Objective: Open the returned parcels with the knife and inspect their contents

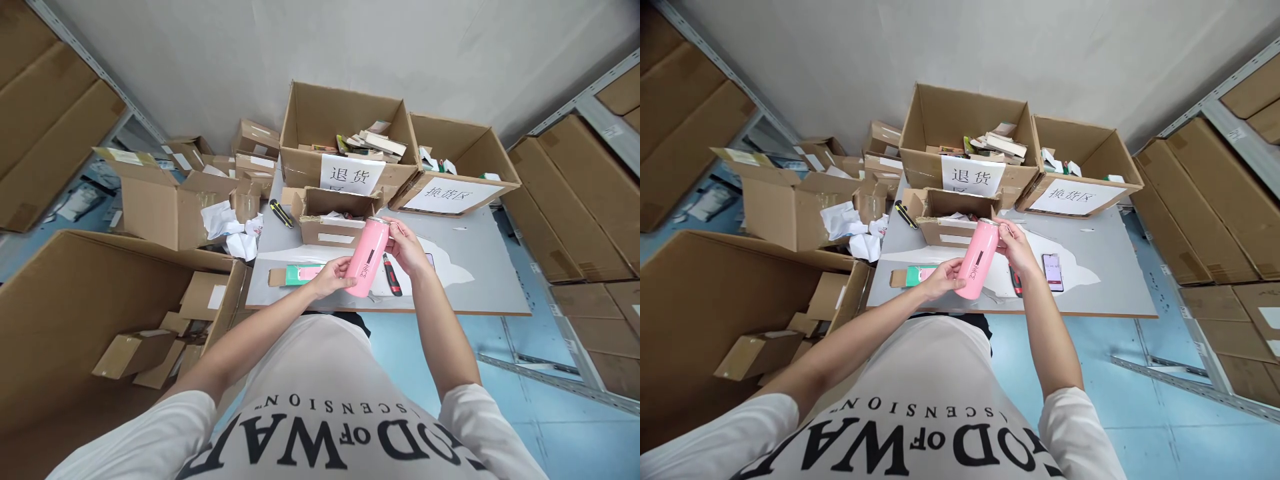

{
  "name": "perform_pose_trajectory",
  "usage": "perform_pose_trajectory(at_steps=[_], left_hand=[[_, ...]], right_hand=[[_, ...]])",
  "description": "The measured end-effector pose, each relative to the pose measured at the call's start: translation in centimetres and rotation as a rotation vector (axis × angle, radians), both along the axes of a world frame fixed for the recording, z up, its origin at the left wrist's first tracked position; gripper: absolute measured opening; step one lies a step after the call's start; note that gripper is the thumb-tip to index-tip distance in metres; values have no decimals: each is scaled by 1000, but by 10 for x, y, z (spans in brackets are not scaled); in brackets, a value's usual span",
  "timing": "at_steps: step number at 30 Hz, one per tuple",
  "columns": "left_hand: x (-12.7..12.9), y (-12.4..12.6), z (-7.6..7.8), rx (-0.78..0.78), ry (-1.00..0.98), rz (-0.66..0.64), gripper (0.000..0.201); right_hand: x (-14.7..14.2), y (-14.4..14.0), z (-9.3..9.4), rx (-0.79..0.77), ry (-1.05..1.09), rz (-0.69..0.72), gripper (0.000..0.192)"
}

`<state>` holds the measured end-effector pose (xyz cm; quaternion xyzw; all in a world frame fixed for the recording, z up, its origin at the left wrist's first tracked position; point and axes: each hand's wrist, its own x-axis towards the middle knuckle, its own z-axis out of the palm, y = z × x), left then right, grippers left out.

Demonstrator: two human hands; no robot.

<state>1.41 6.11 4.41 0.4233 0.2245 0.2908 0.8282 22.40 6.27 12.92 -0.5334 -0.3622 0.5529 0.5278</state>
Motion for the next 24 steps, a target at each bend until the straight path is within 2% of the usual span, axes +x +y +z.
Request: perform_pose_trajectory(at_steps=[5, 10, 13, 15, 17, 20, 24], left_hand=[[1, -5, 5, -109, -66, -28, 63], [1, -16, 11, -386, -239, -171, 48], [1, -20, 13, -503, -319, -312, 55], [2, -22, 13, -513, -308, -346, 58], [3, -22, 12, -468, -249, -269, 57], [4, -23, 12, -295, -111, -72, 60], [6, -30, 12, -31, 125, 139, 84]], right_hand=[[2, -5, -2, 26, 77, 20, 47], [-5, -13, -6, 99, 319, 88, 75], [-9, -15, -13, 87, 329, 105, 67], [-9, -14, -17, 82, 273, 58, 57], [-7, -12, -18, 97, 185, -32, 53], [-1, -9, -15, 118, 35, -155, 48], [1, -8, -7, 81, -103, -211, 43]])
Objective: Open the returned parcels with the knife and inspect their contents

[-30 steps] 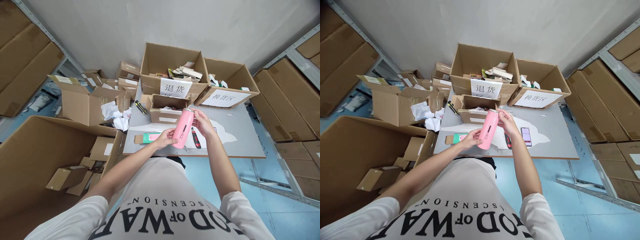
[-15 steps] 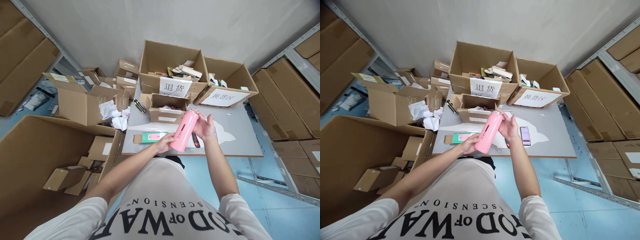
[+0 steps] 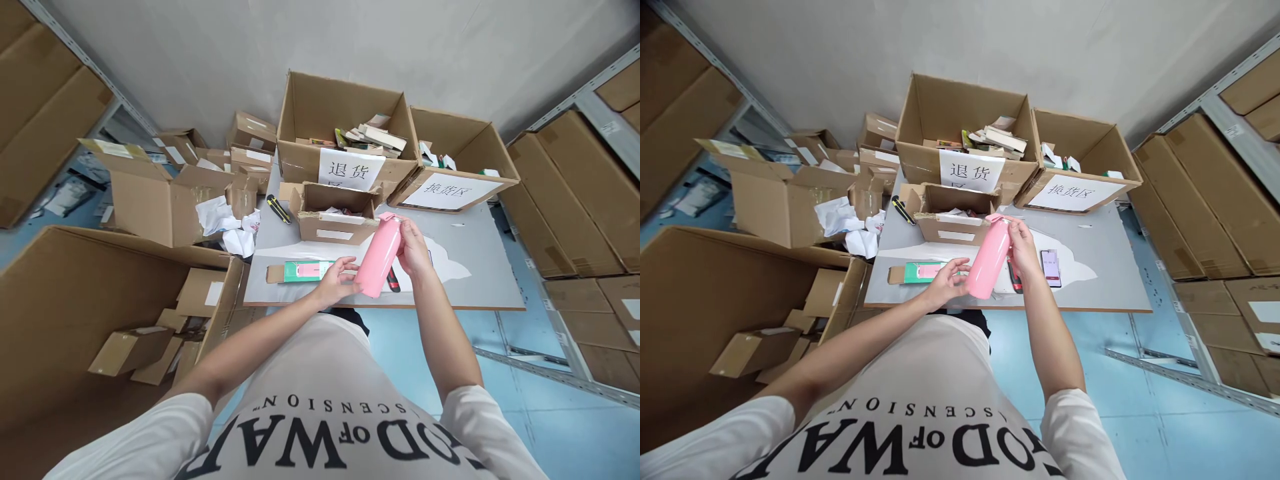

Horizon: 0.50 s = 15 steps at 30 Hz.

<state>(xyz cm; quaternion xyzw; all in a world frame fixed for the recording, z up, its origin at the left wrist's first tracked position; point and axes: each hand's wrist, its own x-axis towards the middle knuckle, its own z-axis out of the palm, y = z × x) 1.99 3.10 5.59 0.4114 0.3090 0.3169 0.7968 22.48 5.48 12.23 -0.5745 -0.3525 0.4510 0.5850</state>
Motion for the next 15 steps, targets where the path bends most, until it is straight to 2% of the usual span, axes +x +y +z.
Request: perform_pose_trajectory(at_steps=[4, 7, 9, 12, 15], left_hand=[[8, -11, -3, 116, 156, 101, 88], [11, -13, -4, 178, 206, 180, 75], [10, -11, -2, 177, 160, 195, 66], [5, -7, 3, 66, 27, 170, 59], [-1, -4, 6, -160, -138, 110, 53]], right_hand=[[-7, 1, 3, -61, -97, -42, 44], [-11, 1, 3, -89, -123, -36, 46], [-10, 1, 2, -98, -95, -11, 45], [-5, -1, 0, -73, 25, 61, 43], [1, -6, -4, -33, 158, 123, 48]])
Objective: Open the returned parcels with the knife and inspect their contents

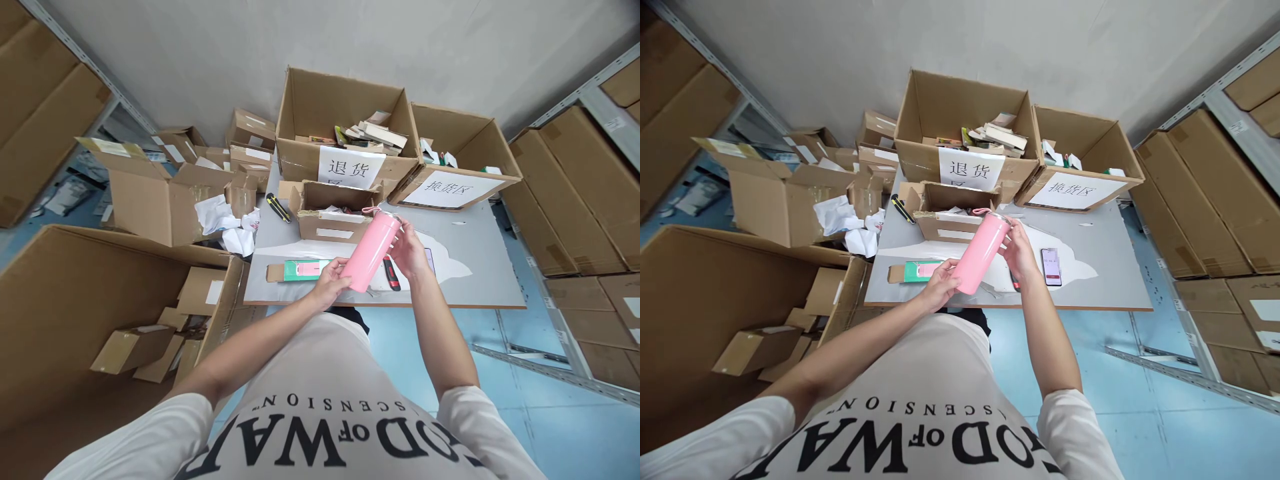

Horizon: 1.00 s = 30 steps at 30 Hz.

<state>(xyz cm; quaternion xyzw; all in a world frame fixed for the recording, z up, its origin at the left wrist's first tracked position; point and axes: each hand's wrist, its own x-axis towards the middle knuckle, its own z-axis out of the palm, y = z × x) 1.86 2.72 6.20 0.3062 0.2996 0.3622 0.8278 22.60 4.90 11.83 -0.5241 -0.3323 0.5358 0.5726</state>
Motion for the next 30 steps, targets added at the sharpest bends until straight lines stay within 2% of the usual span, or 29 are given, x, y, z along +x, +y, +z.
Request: perform_pose_trajectory(at_steps=[4, 8, 11, 13, 17, 19, 21, 23, 25, 27, 30], left_hand=[[-5, 1, -1, -223, -194, -108, 48], [-7, 3, -4, -405, -295, -277, 57], [-7, 5, -5, -484, -377, -343, 61], [-8, 6, -5, -501, -408, -366, 61], [-10, 7, -3, -456, -359, -390, 59], [-11, 6, -1, -385, -284, -354, 58], [-11, 5, -2, -261, -176, -241, 58], [-10, 4, -5, -116, -42, -81, 67], [-9, 2, -7, -30, 66, 25, 72], [-9, 1, -9, -34, 93, 27, 70], [-12, 0, -9, -112, 16, -56, 70]], right_hand=[[-1, -5, 0, 32, 122, 48, 61], [-9, -7, 7, 86, 177, 109, 73], [-12, -7, 8, 102, 218, 182, 80], [-14, -6, 6, 101, 222, 191, 78], [-17, -4, 0, 78, 147, 101, 64], [-19, -2, -2, 57, 100, 68, 60], [-21, -1, -3, 36, 59, 45, 58], [-22, 0, -4, 15, 21, 20, 59], [-24, 0, -4, -3, -4, 1, 62], [-25, 0, -4, 0, -1, -1, 64], [-24, -1, -4, 41, 37, 25, 61]])
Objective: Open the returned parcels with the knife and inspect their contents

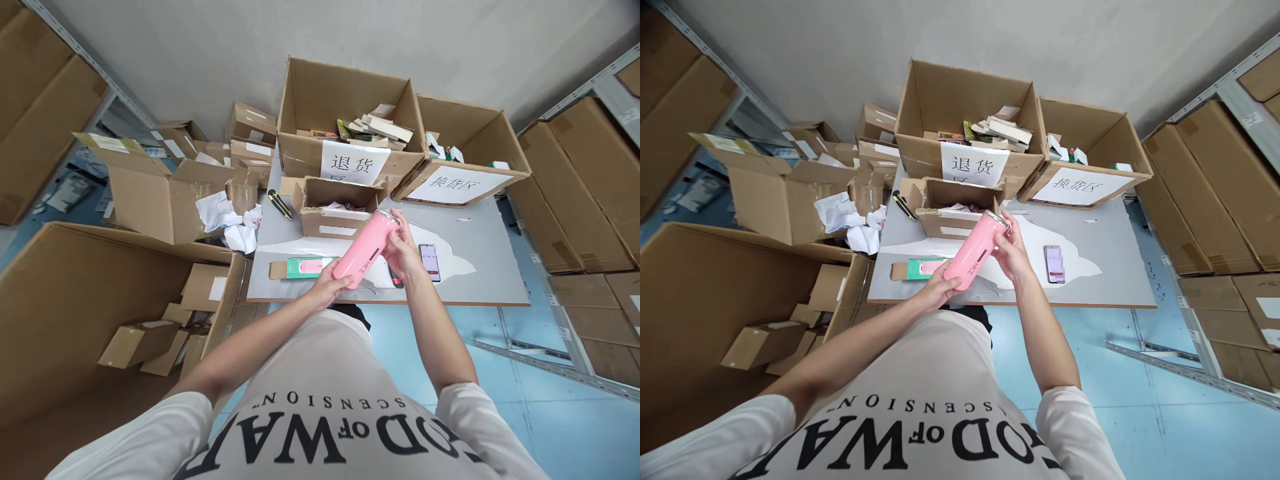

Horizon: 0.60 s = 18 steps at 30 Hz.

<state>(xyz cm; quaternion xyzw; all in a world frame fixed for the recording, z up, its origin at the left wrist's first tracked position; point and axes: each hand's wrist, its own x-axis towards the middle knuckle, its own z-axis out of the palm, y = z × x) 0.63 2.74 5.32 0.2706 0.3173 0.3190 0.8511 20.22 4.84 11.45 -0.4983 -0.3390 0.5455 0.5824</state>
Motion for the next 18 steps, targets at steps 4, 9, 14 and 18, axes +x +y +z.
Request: perform_pose_trajectory(at_steps=[4, 9, 14, 18], left_hand=[[-5, 0, -2, -52, -61, -59, 71], [-5, -2, -10, -70, -69, -89, 66], [-1, -2, -19, -22, -44, -180, 72], [-16, 2, -36, 162, 215, -116, 60]], right_hand=[[5, 0, -2, 28, 8, 23, 53], [9, 0, -6, 4, -48, -1, 50], [13, -3, -8, 4, -71, -30, 47], [18, -9, -9, 18, -89, -59, 50]])
